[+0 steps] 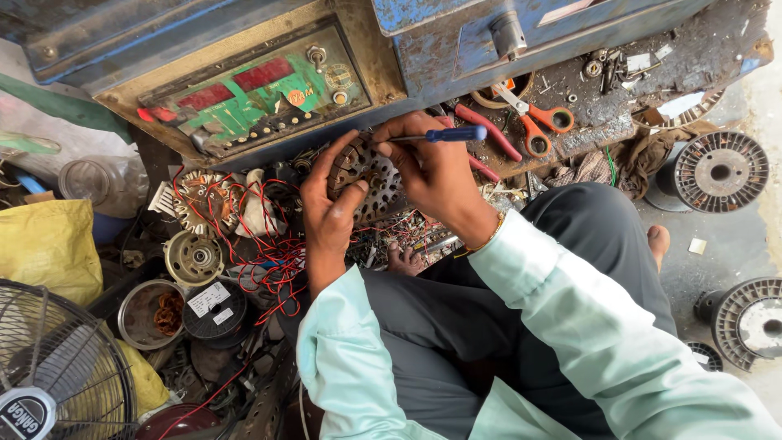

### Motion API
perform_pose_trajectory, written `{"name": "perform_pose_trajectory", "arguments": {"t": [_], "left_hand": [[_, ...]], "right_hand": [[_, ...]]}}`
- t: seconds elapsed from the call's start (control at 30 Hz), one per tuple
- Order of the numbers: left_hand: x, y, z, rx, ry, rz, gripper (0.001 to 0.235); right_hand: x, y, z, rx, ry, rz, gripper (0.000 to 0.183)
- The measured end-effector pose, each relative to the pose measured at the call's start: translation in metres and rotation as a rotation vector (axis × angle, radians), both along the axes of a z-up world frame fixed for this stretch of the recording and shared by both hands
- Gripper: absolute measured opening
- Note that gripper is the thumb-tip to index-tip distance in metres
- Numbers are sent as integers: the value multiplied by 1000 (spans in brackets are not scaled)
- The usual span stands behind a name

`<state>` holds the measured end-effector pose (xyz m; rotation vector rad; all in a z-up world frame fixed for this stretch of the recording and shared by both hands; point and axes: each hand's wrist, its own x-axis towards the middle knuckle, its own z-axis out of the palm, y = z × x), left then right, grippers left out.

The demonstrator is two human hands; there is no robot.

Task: The person uses a screwdriver and a blue tool to manipulate wires and components on an electric fan stator.

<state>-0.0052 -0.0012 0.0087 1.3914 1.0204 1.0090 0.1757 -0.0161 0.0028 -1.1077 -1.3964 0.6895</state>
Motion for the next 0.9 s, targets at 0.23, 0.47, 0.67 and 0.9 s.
{"name": "perform_pose_trajectory", "arguments": {"t": [0.23,0.47,0.67,0.9], "left_hand": [[1,-1,-4,-58,-63,37,60],[1,2,-9,-7,-21,36,59],[3,2,-4,46,38,42,59],[7,-1,-3,-67,-101,66,61]], "right_hand": [[-1,-4,31,21,-265,-7,22],[8,11,35,-15,-208,21,19],[4,13,9,-14,-60,16,16],[2,-1,-10,-279,557,132,14]]}}
